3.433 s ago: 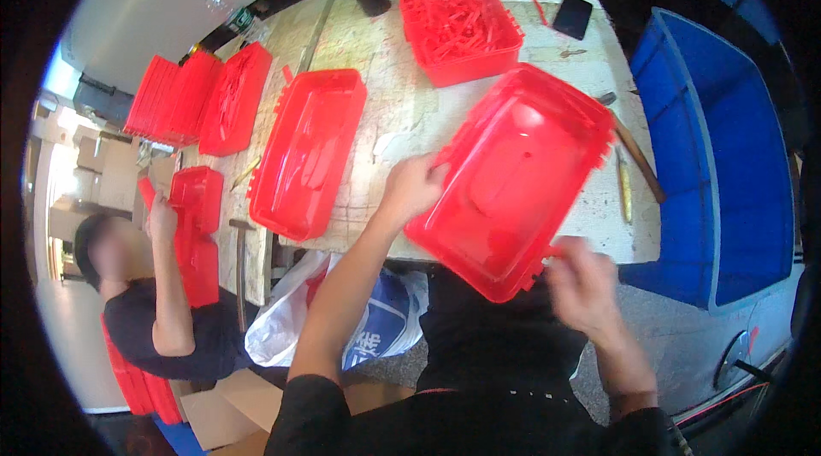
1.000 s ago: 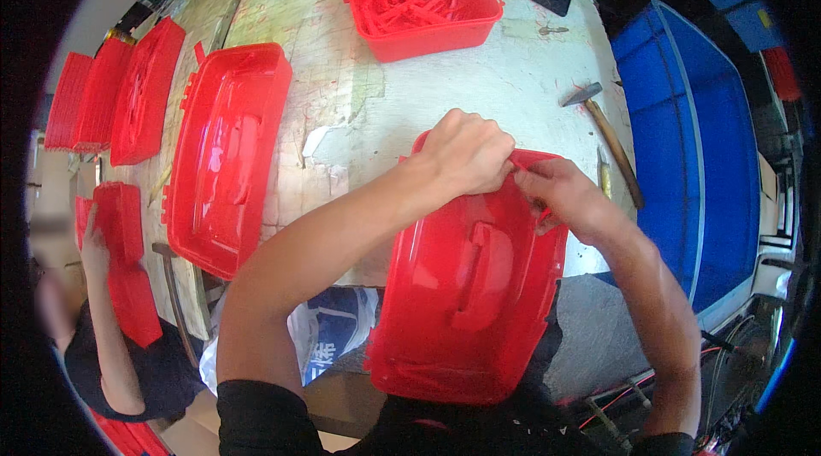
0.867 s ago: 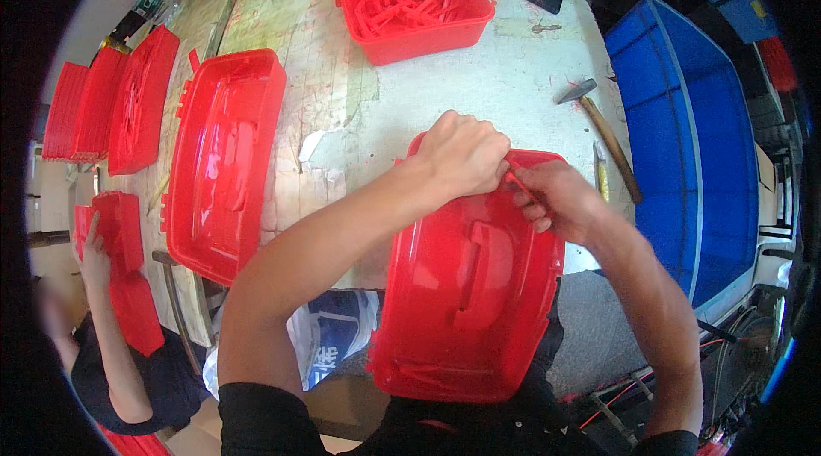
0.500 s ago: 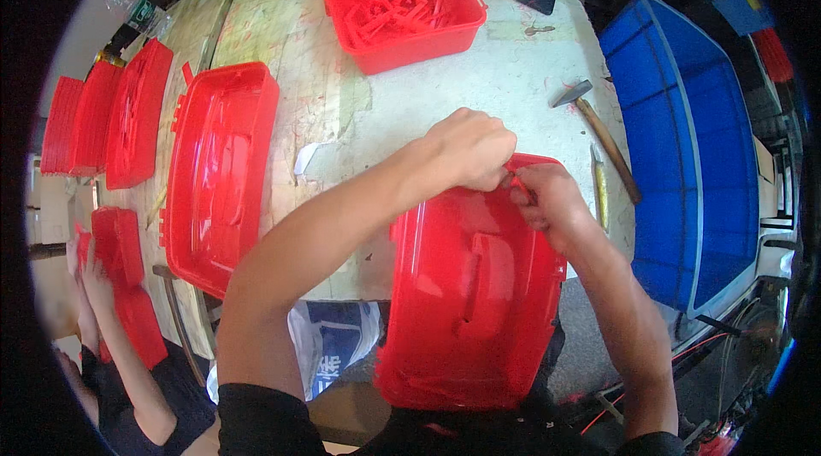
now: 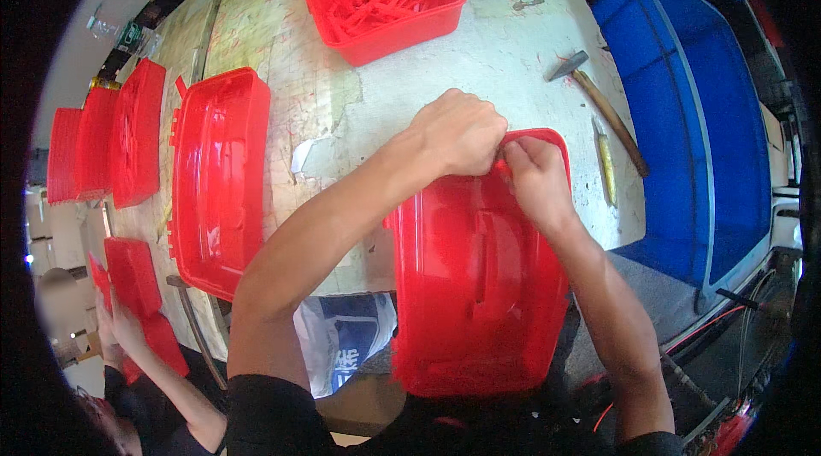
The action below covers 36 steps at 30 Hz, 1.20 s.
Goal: The person assembles red plastic containers by snapping lids onto bases and inserting small red plastic pieces into the handles. They repeatedly pick up containers, attach lids, and insert pieces, then place finished units into a blue bin.
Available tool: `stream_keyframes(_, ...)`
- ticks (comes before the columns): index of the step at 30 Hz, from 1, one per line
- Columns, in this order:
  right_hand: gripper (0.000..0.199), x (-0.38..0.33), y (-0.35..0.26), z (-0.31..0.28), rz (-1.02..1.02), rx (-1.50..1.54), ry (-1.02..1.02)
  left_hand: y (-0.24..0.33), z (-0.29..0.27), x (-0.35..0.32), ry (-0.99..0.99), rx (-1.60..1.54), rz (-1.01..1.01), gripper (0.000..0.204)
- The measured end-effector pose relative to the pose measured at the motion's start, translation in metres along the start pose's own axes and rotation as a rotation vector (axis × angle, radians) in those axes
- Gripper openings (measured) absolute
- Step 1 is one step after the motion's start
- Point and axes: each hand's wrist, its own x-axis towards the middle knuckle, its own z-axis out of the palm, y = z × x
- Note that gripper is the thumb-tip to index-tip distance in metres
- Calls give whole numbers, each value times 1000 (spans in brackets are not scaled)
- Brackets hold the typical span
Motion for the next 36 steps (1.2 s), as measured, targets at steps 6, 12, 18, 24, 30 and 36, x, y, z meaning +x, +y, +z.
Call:
stream_keyframes(6,22,-4,-6,-5,297,522,-109,0,-1,2,-39,42,19,17)
stream_keyframes(12,22,-8,-14,-4,400,699,-117,0,3,3,-21,56,34,16)
stream_keyframes(18,23,-9,-12,19,471,949,7,-4,4,7,-21,93,74,16)
stream_keyframes(24,24,-6,11,25,24,327,77,-8,7,6,1,103,112,14)
stream_keyframes(30,20,-4,17,23,-335,-401,220,-9,9,9,1,135,82,14)
stream_keyframes(36,30,0,18,23,-414,-41,285,-10,10,8,3,120,56,12)
